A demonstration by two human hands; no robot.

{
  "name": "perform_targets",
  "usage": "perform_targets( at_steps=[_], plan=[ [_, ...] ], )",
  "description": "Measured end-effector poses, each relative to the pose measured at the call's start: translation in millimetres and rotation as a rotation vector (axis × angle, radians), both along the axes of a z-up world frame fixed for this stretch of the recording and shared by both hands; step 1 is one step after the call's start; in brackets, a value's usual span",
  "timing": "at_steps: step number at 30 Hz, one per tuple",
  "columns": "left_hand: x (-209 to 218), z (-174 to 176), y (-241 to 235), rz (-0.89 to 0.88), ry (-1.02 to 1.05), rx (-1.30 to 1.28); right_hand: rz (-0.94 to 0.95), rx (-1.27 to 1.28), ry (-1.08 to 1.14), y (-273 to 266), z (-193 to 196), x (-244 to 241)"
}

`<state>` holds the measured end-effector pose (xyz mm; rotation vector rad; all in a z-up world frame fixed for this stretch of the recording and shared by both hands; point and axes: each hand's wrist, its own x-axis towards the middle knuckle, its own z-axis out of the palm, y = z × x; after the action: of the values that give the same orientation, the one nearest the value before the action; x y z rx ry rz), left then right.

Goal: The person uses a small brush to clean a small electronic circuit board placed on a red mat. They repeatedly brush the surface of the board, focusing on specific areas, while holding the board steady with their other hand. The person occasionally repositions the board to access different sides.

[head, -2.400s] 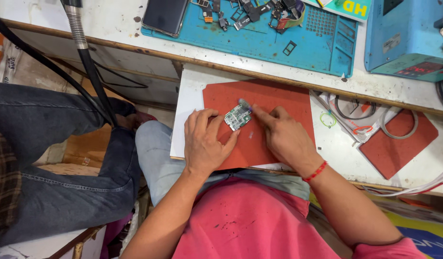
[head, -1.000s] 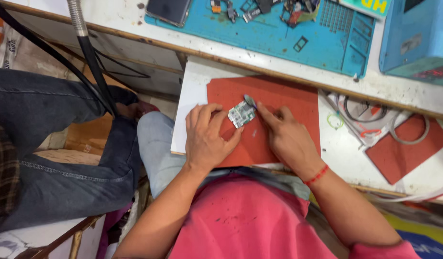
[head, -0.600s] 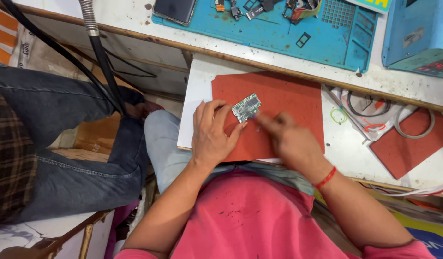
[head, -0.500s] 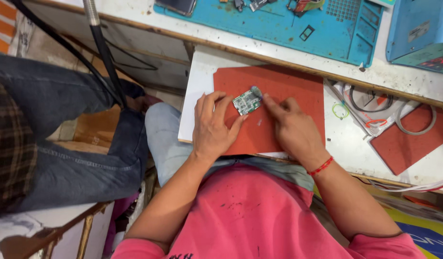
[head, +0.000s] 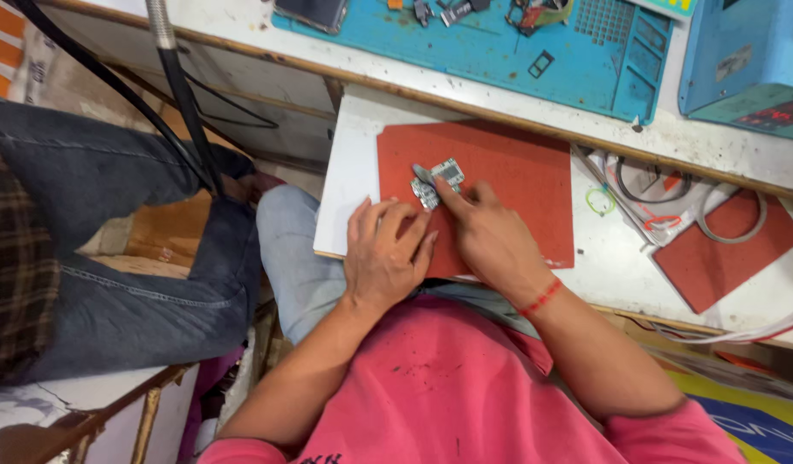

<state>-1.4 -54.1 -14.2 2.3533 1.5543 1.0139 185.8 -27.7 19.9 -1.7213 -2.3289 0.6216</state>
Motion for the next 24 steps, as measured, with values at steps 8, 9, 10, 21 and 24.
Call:
perform_targets(
  at_steps=[8, 9, 10, 21, 24],
  plan=[
    [-3, 4, 3, -0.005, -0.013, -0.011, -0.007, -0.079, 0.007, -12, 17, -6],
    [-1, 3, 3, -0.016, -0.015, -0.018, 0.009, -0.063, 0.023, -10, 15, -8],
    [0, 3, -2, -0.017, -0.012, -0.029, -0.002, -0.079, 0.026, -14, 14, -12],
    [-4, 9, 6, -0.036, -0.044, -0.025, -0.088, -0.011, 0.027, -13, 2, -6],
    [-12, 17, 22, -0.018, -0.137, -0.21, -0.074, -0.034, 0.028, -20, 11, 0]
  ],
)
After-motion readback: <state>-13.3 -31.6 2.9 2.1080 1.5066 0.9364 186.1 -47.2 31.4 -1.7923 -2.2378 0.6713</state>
